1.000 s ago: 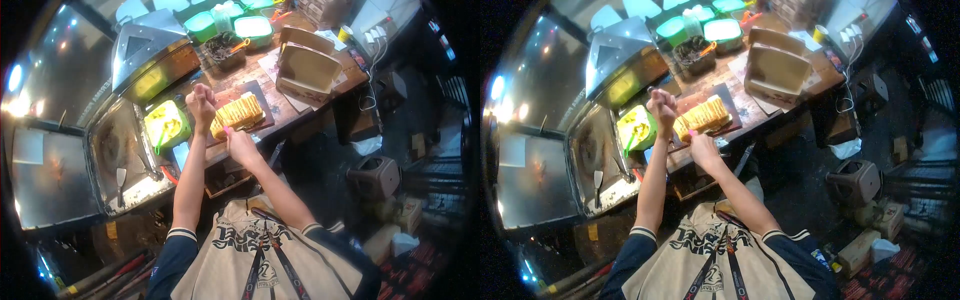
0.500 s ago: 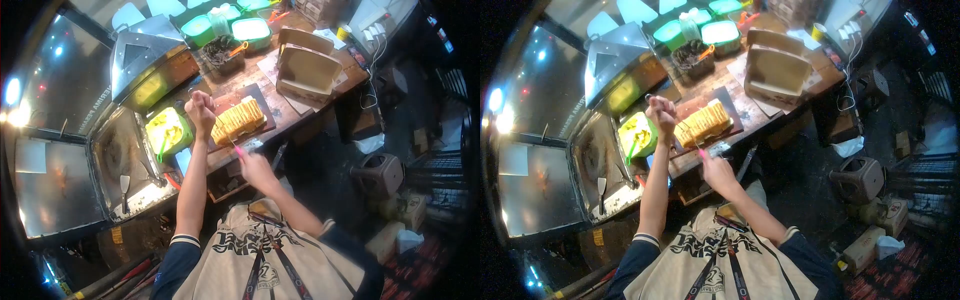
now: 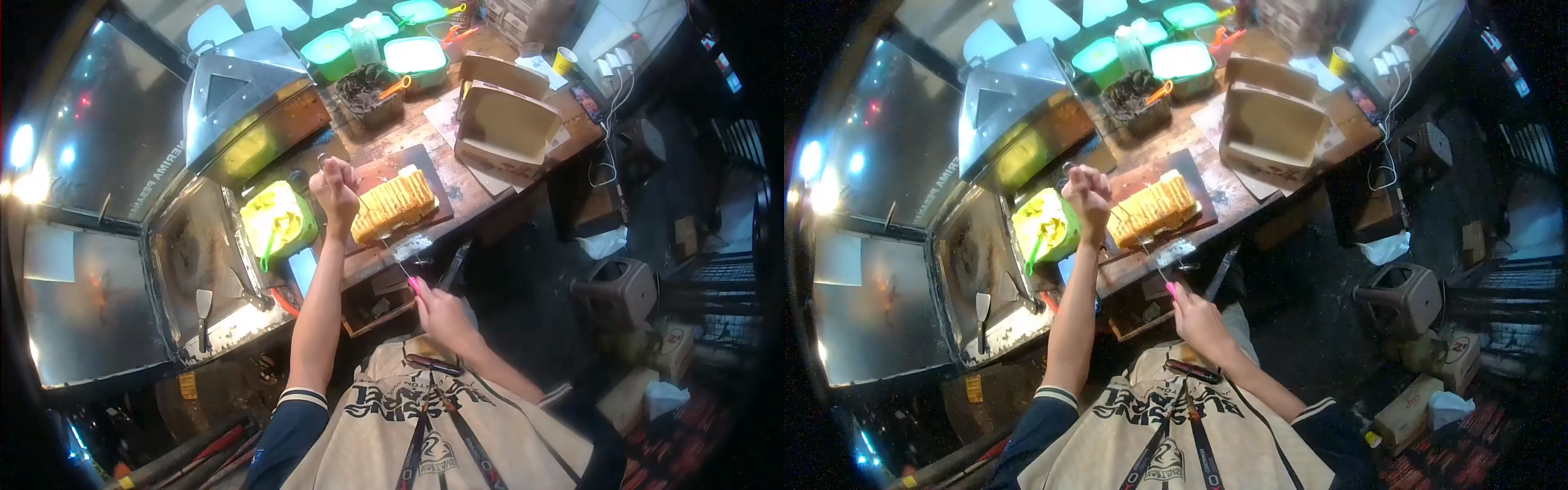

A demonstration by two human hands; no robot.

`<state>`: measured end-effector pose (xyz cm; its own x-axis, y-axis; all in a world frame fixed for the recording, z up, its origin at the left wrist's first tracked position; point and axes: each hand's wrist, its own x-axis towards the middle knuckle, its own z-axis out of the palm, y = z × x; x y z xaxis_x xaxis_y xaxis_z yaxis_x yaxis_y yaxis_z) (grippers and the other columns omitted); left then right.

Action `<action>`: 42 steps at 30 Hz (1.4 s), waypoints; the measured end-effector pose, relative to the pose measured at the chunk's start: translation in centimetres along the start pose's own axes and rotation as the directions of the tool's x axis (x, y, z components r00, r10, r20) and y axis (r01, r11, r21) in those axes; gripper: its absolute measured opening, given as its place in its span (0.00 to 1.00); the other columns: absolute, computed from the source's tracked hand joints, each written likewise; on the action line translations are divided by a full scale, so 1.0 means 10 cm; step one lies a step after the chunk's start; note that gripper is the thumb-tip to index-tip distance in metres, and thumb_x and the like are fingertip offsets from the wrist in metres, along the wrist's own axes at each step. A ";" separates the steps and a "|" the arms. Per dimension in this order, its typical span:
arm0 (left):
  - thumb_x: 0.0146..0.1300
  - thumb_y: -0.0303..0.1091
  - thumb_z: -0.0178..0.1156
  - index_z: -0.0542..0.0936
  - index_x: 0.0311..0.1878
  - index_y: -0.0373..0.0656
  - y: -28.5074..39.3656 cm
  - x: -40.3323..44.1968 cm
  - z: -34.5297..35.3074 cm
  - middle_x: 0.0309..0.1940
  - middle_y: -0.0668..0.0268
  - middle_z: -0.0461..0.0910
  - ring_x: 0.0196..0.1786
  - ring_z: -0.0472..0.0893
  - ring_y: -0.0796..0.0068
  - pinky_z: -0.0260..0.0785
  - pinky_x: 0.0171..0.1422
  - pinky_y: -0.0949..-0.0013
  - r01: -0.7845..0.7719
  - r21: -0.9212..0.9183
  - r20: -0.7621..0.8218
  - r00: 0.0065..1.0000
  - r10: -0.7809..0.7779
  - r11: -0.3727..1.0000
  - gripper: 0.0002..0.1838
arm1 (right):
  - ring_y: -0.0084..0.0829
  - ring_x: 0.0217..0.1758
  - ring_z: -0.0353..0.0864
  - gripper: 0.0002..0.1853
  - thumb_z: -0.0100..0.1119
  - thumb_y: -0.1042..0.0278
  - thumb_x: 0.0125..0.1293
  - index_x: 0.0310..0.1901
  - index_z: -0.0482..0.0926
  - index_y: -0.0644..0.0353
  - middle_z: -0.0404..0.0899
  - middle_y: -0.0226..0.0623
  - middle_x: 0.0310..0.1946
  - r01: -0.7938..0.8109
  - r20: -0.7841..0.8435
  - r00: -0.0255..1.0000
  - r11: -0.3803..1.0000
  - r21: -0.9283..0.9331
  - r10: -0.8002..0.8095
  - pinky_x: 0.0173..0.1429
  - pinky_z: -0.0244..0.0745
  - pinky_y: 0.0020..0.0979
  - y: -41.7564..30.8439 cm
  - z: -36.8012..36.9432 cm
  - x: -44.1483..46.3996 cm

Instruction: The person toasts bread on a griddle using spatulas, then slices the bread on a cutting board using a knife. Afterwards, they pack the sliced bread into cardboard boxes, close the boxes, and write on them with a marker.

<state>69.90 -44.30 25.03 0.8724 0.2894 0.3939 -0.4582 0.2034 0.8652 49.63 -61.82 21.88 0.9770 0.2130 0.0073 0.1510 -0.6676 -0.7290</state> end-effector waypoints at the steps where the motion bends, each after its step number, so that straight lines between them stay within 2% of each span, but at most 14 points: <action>1: 0.70 0.56 0.47 0.65 0.17 0.40 0.00 -0.01 -0.01 0.12 0.72 0.61 0.15 0.63 0.82 0.51 0.19 0.76 0.014 -0.022 0.003 1.000 -0.013 1.000 0.31 | 0.53 0.29 0.78 0.18 0.53 0.71 0.63 0.55 0.72 0.63 0.77 0.53 0.26 0.027 -0.025 0.999 0.999 0.025 -0.027 0.34 0.74 0.46 0.05 0.11 0.09; 6: 0.70 0.56 0.48 0.65 0.18 0.41 0.01 -0.03 0.01 0.12 0.72 0.60 0.15 0.61 0.83 0.49 0.18 0.76 0.000 -0.012 0.008 1.000 0.000 1.000 0.31 | 0.54 0.31 0.78 0.17 0.53 0.73 0.64 0.54 0.72 0.65 0.76 0.54 0.27 0.123 -0.140 0.984 0.990 0.069 -0.113 0.34 0.74 0.45 0.27 0.78 0.92; 10: 0.70 0.55 0.48 0.64 0.18 0.41 0.01 0.00 0.00 0.12 0.73 0.60 0.15 0.61 0.83 0.49 0.19 0.76 -0.024 -0.043 0.024 0.999 0.025 0.999 0.30 | 0.56 0.29 0.78 0.13 0.48 0.71 0.67 0.51 0.71 0.64 0.77 0.56 0.29 0.095 -0.078 0.993 0.994 0.061 -0.090 0.32 0.74 0.50 0.30 0.40 0.19; 18: 0.71 0.54 0.46 0.65 0.16 0.40 -0.01 -0.11 -0.02 0.11 0.72 0.61 0.15 0.63 0.82 0.51 0.19 0.75 -0.032 0.043 0.005 0.999 0.032 0.999 0.31 | 0.56 0.30 0.77 0.22 0.50 0.71 0.66 0.62 0.64 0.59 0.76 0.53 0.27 0.139 -0.099 0.986 0.989 0.057 -0.133 0.34 0.74 0.48 0.40 0.82 0.68; 20: 0.71 0.53 0.46 0.65 0.16 0.40 0.01 -0.08 0.01 0.11 0.72 0.61 0.15 0.63 0.82 0.51 0.18 0.75 -0.062 0.074 0.008 0.998 0.062 0.995 0.31 | 0.56 0.29 0.77 0.23 0.51 0.70 0.66 0.63 0.64 0.58 0.76 0.52 0.27 0.155 -0.098 0.984 0.986 0.058 -0.148 0.34 0.73 0.48 0.47 0.69 0.52; 21: 0.69 0.58 0.47 0.63 0.18 0.42 0.02 -0.08 0.03 0.12 0.72 0.59 0.14 0.60 0.81 0.48 0.18 0.75 -0.105 0.068 0.031 0.994 0.103 0.992 0.31 | 0.55 0.29 0.77 0.22 0.51 0.70 0.66 0.62 0.64 0.57 0.76 0.52 0.27 0.157 -0.087 0.985 0.986 0.063 -0.151 0.33 0.73 0.48 0.54 0.58 0.19; 23: 0.69 0.58 0.47 0.63 0.17 0.42 0.04 -0.08 0.02 0.12 0.72 0.59 0.14 0.61 0.81 0.49 0.18 0.75 -0.117 0.119 0.023 0.993 0.115 0.986 0.31 | 0.54 0.28 0.77 0.22 0.52 0.70 0.66 0.62 0.66 0.58 0.76 0.51 0.27 0.088 0.006 0.996 0.995 -0.042 -0.088 0.32 0.73 0.47 0.59 0.27 -0.32; 25: 0.70 0.58 0.46 0.64 0.17 0.41 0.03 -0.09 0.01 0.12 0.72 0.60 0.15 0.64 0.81 0.51 0.18 0.75 -0.106 0.188 0.014 0.994 0.106 0.976 0.32 | 0.53 0.27 0.77 0.21 0.55 0.71 0.64 0.59 0.70 0.60 0.76 0.51 0.26 0.032 0.043 0.999 0.999 -0.032 -0.030 0.31 0.73 0.46 0.67 0.02 -0.65; 28: 0.70 0.58 0.46 0.64 0.17 0.41 0.07 -0.07 0.02 0.13 0.72 0.59 0.16 0.64 0.80 0.52 0.19 0.75 -0.101 0.158 0.039 0.995 0.096 0.982 0.32 | 0.50 0.27 0.78 0.20 0.56 0.73 0.62 0.57 0.73 0.62 0.77 0.51 0.26 0.040 -0.013 0.999 0.999 0.010 -0.040 0.31 0.74 0.42 0.65 -0.40 -0.82; 32: 0.73 0.53 0.43 0.66 0.18 0.39 0.06 -0.09 -0.01 0.14 0.71 0.63 0.17 0.65 0.81 0.55 0.21 0.75 -0.068 0.142 0.056 0.997 0.060 0.987 0.30 | 0.42 0.24 0.80 0.19 0.56 0.73 0.62 0.56 0.75 0.62 0.78 0.50 0.24 -0.085 -0.148 0.985 0.995 0.057 0.092 0.30 0.73 0.35 0.58 -0.93 -0.54; 35: 0.74 0.49 0.41 0.66 0.20 0.38 0.16 -0.10 0.13 0.15 0.70 0.62 0.18 0.65 0.80 0.58 0.22 0.75 -0.060 0.151 -0.030 0.997 0.065 0.987 0.29 | 0.44 0.23 0.79 0.17 0.54 0.70 0.64 0.55 0.76 0.61 0.77 0.51 0.23 -0.272 -0.093 0.953 0.950 0.154 0.288 0.28 0.72 0.35 0.58 -1.15 -0.13; 38: 0.73 0.48 0.43 0.68 0.23 0.38 0.17 -0.05 0.31 0.15 0.70 0.62 0.18 0.66 0.79 0.58 0.22 0.75 -0.074 0.155 -0.226 0.968 0.108 0.985 0.26 | 0.46 0.25 0.80 0.17 0.54 0.68 0.64 0.54 0.76 0.60 0.77 0.55 0.25 -0.226 0.020 0.974 0.972 0.059 0.225 0.29 0.72 0.35 0.76 -1.16 0.18; 39: 0.72 0.48 0.46 0.67 0.23 0.38 0.12 -0.03 0.33 0.15 0.69 0.63 0.17 0.64 0.80 0.56 0.21 0.75 -0.083 0.041 -0.284 0.955 0.091 0.996 0.25 | 0.49 0.27 0.80 0.16 0.54 0.68 0.64 0.53 0.77 0.61 0.76 0.57 0.26 -0.151 0.018 0.989 0.986 0.077 0.150 0.29 0.72 0.36 0.83 -1.13 0.22; 42: 0.71 0.48 0.48 0.65 0.22 0.39 0.05 0.04 0.21 0.14 0.70 0.62 0.16 0.61 0.81 0.52 0.20 0.75 -0.012 -0.082 -0.187 0.982 -0.004 0.997 0.25 | 0.35 0.19 0.79 0.16 0.54 0.68 0.65 0.54 0.77 0.60 0.76 0.51 0.21 -0.199 0.192 0.967 0.967 0.160 0.167 0.27 0.71 0.31 0.78 -1.27 0.27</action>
<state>70.40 -46.00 26.31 0.8270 0.4582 0.3258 -0.4810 0.2765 0.8320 55.39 -75.51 24.91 0.9412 0.2311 -0.2464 -0.0726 -0.5741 -0.8156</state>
